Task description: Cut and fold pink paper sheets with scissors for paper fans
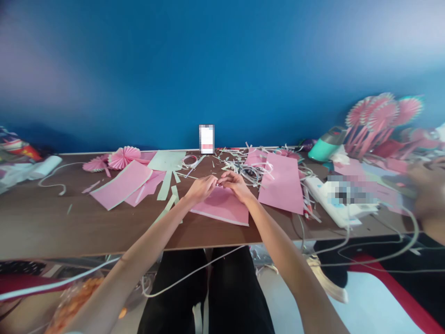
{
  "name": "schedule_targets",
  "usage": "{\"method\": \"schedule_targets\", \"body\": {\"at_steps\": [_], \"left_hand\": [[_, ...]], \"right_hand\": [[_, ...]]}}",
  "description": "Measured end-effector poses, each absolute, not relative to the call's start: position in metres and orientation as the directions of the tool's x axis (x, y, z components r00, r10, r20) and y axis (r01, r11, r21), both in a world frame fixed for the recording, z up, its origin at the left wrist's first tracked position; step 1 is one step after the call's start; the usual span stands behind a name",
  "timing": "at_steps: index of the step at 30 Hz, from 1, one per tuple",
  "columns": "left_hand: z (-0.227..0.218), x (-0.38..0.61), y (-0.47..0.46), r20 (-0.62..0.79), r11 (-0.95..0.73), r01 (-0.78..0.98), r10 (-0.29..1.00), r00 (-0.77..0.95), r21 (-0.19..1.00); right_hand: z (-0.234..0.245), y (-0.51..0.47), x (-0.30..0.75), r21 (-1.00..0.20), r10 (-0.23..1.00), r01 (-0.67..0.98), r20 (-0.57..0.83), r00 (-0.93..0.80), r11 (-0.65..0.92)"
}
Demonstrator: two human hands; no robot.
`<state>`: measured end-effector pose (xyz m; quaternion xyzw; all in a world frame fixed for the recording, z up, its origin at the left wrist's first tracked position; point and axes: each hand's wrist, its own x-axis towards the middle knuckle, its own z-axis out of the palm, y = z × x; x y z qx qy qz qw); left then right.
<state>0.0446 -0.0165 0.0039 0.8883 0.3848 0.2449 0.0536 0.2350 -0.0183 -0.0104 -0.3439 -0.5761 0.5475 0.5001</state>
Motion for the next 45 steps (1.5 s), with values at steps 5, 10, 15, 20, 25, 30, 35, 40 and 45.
{"method": "schedule_targets", "body": {"at_steps": [5,10,15,20,25,30,35,40,45], "left_hand": [[0.005,0.045,-0.015,0.332,-0.677,0.696,0.731,0.596,0.241],[0.006,0.044,-0.015,0.332,-0.666,0.674,0.745,0.578,0.320],[0.007,0.045,-0.019,0.379,-0.646,0.550,0.760,0.528,0.529],[0.007,0.051,-0.023,0.360,-0.522,0.375,0.832,0.423,0.766],[0.003,0.054,-0.024,0.366,-0.466,0.226,0.852,0.374,0.855],[0.004,0.054,-0.024,0.368,-0.470,0.227,0.850,0.377,0.853],[0.008,0.050,-0.024,0.351,-0.482,0.301,0.848,0.396,0.823],[0.006,0.045,-0.019,0.316,-0.527,0.421,0.822,0.473,0.739],[0.001,0.046,-0.014,0.324,-0.575,0.520,0.805,0.497,0.631]], "right_hand": [[-0.012,-0.017,0.237,-0.976,0.940,-0.174,0.180,-0.289,0.133],[-0.012,-0.018,0.236,-0.970,0.934,-0.220,0.169,-0.316,0.102],[-0.010,-0.021,0.232,-0.953,0.921,-0.289,0.189,-0.342,0.088],[-0.008,-0.022,0.231,-0.919,0.932,-0.393,0.175,-0.318,0.039],[-0.006,-0.021,0.233,-0.893,0.932,-0.446,0.115,-0.345,-0.055],[-0.006,-0.021,0.235,-0.891,0.926,-0.445,0.093,-0.367,-0.087],[-0.006,-0.021,0.236,-0.903,0.919,-0.420,0.089,-0.385,-0.089],[-0.007,-0.021,0.237,-0.924,0.905,-0.373,0.086,-0.417,-0.084],[-0.010,-0.022,0.236,-0.934,0.908,-0.347,0.074,-0.412,-0.081]]}}
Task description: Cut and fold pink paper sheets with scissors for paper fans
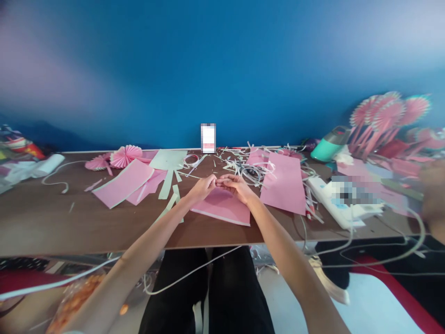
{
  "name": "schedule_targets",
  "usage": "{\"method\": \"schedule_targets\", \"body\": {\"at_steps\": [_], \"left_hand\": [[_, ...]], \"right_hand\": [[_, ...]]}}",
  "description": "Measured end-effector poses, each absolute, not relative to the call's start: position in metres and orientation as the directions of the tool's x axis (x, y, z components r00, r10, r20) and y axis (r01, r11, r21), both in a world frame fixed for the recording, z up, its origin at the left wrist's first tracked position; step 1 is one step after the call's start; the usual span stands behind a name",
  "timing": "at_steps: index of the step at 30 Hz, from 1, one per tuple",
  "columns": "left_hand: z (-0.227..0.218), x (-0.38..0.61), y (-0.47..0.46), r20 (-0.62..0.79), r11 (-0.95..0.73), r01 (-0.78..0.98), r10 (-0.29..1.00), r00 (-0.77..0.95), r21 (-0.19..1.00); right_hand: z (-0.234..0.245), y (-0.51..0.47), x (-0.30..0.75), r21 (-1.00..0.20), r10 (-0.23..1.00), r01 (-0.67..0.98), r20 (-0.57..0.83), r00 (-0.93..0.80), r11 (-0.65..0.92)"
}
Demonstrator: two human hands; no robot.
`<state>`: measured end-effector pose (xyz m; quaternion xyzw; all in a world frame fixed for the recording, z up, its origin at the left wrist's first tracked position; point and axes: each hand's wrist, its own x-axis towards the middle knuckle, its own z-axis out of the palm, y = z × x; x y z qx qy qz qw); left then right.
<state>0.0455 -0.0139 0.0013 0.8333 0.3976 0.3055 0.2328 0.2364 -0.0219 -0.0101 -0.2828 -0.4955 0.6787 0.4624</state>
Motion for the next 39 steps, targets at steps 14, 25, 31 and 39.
{"method": "schedule_targets", "body": {"at_steps": [14,25,31,39], "left_hand": [[0.002,0.050,-0.020,0.318,-0.455,0.319,0.860,0.398,0.831],[-0.004,0.058,-0.014,0.305,-0.334,0.025,0.886,0.348,0.942],[-0.007,0.051,-0.006,0.301,-0.315,-0.006,0.899,0.319,0.949],[-0.005,0.047,-0.005,0.277,-0.258,-0.100,0.901,0.334,0.961]], "right_hand": [[-0.009,-0.023,0.230,-0.936,0.929,-0.353,0.121,-0.350,-0.011],[-0.010,-0.021,0.226,-0.891,0.929,-0.451,0.125,-0.349,-0.049],[-0.007,-0.020,0.231,-0.867,0.956,-0.496,0.100,-0.275,-0.053],[-0.007,-0.016,0.237,-0.847,0.981,-0.531,0.124,-0.147,0.027]]}}
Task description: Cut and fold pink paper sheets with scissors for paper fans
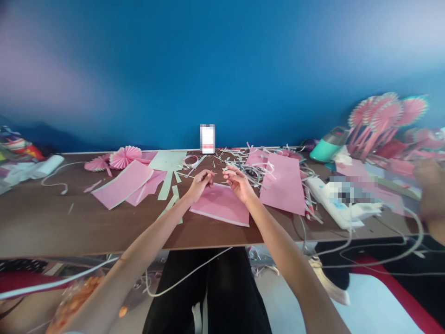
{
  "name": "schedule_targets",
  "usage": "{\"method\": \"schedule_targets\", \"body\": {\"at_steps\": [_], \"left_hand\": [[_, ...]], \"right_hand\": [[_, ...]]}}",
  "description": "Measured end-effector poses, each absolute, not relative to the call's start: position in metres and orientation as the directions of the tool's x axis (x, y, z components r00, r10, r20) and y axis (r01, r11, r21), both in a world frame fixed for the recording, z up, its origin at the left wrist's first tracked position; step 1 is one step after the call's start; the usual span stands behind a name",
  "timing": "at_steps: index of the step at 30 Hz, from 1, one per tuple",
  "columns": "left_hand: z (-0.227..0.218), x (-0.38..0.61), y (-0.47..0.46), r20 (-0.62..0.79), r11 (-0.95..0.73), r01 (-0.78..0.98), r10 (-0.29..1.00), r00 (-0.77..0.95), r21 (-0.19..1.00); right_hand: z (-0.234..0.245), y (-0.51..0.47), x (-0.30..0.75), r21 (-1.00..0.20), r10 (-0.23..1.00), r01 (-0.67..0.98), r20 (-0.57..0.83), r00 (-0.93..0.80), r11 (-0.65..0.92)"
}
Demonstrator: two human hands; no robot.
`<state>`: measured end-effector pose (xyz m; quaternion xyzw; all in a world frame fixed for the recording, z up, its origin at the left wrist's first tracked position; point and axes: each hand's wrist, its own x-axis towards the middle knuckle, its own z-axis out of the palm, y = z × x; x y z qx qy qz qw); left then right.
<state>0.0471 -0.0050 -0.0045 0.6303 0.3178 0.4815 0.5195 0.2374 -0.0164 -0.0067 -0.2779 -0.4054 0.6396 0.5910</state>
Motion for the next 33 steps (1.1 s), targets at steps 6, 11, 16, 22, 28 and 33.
{"method": "schedule_targets", "body": {"at_steps": [6,11,16,22,28,33], "left_hand": [[-0.002,0.048,-0.012,0.274,-0.300,0.014,0.889,0.367,0.954],[0.004,0.059,-0.028,0.411,-0.571,0.308,0.792,0.452,0.761],[0.006,0.066,-0.034,0.484,-0.677,0.397,0.728,0.485,0.620],[0.003,0.064,-0.031,0.495,-0.677,0.432,0.734,0.466,0.596],[0.003,0.061,-0.028,0.506,-0.640,0.481,0.769,0.392,0.600],[0.002,0.061,-0.027,0.482,-0.594,0.459,0.805,0.346,0.661]], "right_hand": [[-0.003,-0.020,0.235,-0.805,0.973,-0.593,0.162,-0.167,0.032],[-0.001,-0.024,0.232,-0.785,0.952,-0.620,0.201,-0.233,0.013],[-0.004,-0.025,0.230,-0.774,0.928,-0.628,0.178,-0.327,-0.073],[-0.004,-0.025,0.227,-0.802,0.923,-0.595,0.181,-0.340,-0.062],[-0.007,-0.023,0.220,-0.866,0.953,-0.500,0.170,-0.251,0.022],[-0.008,-0.022,0.218,-0.884,0.960,-0.467,0.154,-0.233,0.028]]}}
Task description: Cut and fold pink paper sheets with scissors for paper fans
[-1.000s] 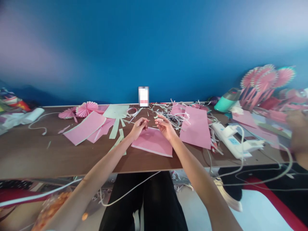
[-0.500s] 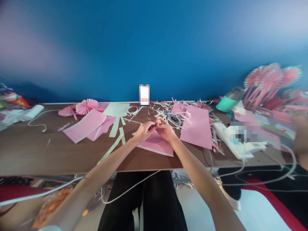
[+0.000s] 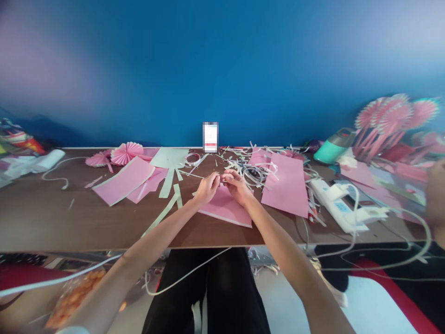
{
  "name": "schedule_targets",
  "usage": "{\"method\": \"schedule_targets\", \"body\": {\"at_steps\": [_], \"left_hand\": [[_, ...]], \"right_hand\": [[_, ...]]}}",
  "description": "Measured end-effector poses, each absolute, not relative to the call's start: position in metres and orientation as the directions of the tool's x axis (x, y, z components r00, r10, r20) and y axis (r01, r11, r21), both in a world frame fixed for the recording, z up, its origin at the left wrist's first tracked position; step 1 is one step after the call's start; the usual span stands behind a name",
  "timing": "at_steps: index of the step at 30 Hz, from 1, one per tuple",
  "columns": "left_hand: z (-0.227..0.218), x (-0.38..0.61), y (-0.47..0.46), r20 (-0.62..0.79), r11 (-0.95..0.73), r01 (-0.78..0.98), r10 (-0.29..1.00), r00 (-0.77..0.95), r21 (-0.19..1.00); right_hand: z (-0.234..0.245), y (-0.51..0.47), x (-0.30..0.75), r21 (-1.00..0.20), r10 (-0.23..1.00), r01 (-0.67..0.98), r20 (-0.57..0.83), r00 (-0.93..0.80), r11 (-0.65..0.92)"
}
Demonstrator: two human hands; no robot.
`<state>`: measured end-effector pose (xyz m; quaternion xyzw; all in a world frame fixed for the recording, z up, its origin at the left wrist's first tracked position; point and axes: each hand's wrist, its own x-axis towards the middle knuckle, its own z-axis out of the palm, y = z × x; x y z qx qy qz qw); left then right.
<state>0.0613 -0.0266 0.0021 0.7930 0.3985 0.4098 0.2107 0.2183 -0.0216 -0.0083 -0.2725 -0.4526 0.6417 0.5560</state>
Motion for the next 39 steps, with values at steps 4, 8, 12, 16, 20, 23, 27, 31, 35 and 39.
{"method": "schedule_targets", "body": {"at_steps": [4,8,12,16,20,23,27,31,35,39], "left_hand": [[0.000,0.064,-0.026,0.475,-0.575,0.435,0.818,0.324,0.693],[-0.002,0.065,-0.025,0.462,-0.558,0.408,0.829,0.316,0.723],[-0.002,0.065,-0.025,0.456,-0.543,0.403,0.839,0.297,0.737],[-0.002,0.064,-0.023,0.471,-0.556,0.373,0.830,0.298,0.743],[-0.004,0.063,-0.021,0.464,-0.537,0.363,0.843,0.271,0.762],[-0.003,0.063,-0.021,0.456,-0.501,0.302,0.865,0.212,0.811],[-0.002,0.065,-0.023,0.433,-0.455,0.108,0.884,0.175,0.884],[-0.004,0.069,-0.022,0.392,-0.397,-0.010,0.903,0.173,0.918],[-0.008,0.071,-0.020,0.342,-0.324,-0.130,0.924,0.168,0.937],[-0.009,0.071,-0.019,0.338,-0.302,-0.211,0.927,0.160,0.930]], "right_hand": [[-0.006,-0.023,0.218,-0.872,0.959,-0.490,0.150,-0.241,0.013],[-0.005,-0.025,0.218,-0.873,0.961,-0.488,0.142,-0.235,0.010],[-0.005,-0.024,0.217,-0.857,0.962,-0.515,0.134,-0.237,-0.008],[-0.007,-0.023,0.217,-0.842,0.960,-0.539,0.136,-0.245,-0.019],[-0.006,-0.024,0.217,-0.840,0.959,-0.542,0.148,-0.241,-0.007],[-0.005,-0.027,0.214,-0.851,0.955,-0.524,0.156,-0.251,0.001],[-0.005,-0.030,0.211,-0.857,0.954,-0.515,0.170,-0.247,0.019],[-0.005,-0.030,0.211,-0.860,0.959,-0.511,0.154,-0.239,0.010],[-0.003,-0.031,0.211,-0.858,0.955,-0.514,0.138,-0.261,-0.016],[-0.001,-0.033,0.210,-0.858,0.949,-0.513,0.136,-0.284,-0.031]]}}
